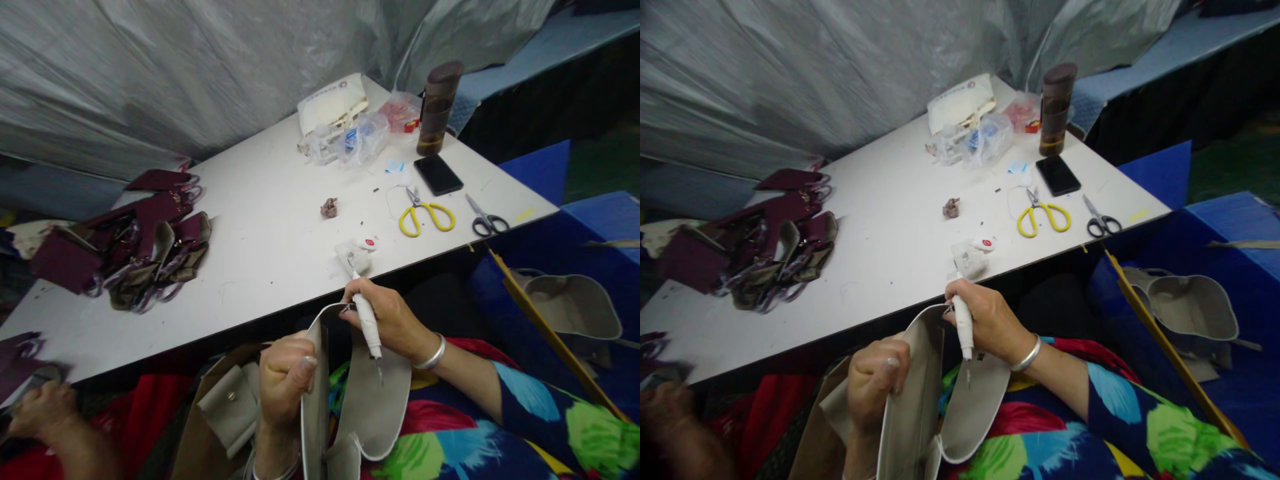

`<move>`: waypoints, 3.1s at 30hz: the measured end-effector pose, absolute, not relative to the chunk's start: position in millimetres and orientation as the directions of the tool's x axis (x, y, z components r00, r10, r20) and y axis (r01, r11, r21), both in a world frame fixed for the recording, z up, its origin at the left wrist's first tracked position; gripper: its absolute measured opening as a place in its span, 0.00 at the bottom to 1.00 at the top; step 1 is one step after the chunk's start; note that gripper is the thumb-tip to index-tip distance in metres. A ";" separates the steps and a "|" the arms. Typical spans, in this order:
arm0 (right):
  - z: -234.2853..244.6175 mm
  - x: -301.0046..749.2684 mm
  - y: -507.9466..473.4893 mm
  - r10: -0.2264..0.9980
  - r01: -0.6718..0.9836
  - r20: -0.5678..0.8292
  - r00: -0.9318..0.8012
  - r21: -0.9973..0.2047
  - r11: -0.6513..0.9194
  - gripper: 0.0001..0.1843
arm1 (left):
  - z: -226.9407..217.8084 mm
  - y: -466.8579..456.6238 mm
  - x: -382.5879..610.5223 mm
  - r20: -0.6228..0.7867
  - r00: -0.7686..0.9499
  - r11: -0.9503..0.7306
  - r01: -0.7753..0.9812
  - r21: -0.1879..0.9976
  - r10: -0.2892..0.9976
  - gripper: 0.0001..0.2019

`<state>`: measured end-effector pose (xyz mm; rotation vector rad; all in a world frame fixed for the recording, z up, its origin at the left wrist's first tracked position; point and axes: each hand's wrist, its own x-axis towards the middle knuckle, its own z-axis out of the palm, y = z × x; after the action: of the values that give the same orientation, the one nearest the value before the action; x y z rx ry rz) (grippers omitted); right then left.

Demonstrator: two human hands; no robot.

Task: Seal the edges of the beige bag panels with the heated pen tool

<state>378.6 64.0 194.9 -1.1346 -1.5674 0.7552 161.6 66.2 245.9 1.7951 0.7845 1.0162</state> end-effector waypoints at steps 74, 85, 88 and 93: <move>155.3 443.2 125.5 0.919 0.283 0.297 0.261 -0.933 0.221 0.17 | 177.2 120.6 260.7 -0.445 0.203 0.383 0.284 0.879 0.872 0.10; 154.1 441.9 129.6 0.943 0.293 0.281 0.180 -0.930 0.221 0.15 | 169.2 130.1 254.9 -0.495 0.149 0.424 0.347 0.837 0.856 0.11; 155.4 439.7 131.1 0.945 0.299 0.288 0.155 -0.926 0.233 0.13 | 173.0 128.7 253.3 -0.504 0.137 0.437 0.340 0.833 0.853 0.12; 155.4 439.8 129.8 0.955 0.267 0.261 0.143 -0.939 0.217 0.16 | 177.5 125.7 252.3 -0.516 0.133 0.454 0.327 0.829 0.846 0.11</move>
<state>439.8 129.8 155.4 -1.2786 -1.3585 0.7690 252.3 125.7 177.5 1.1038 1.4458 0.5171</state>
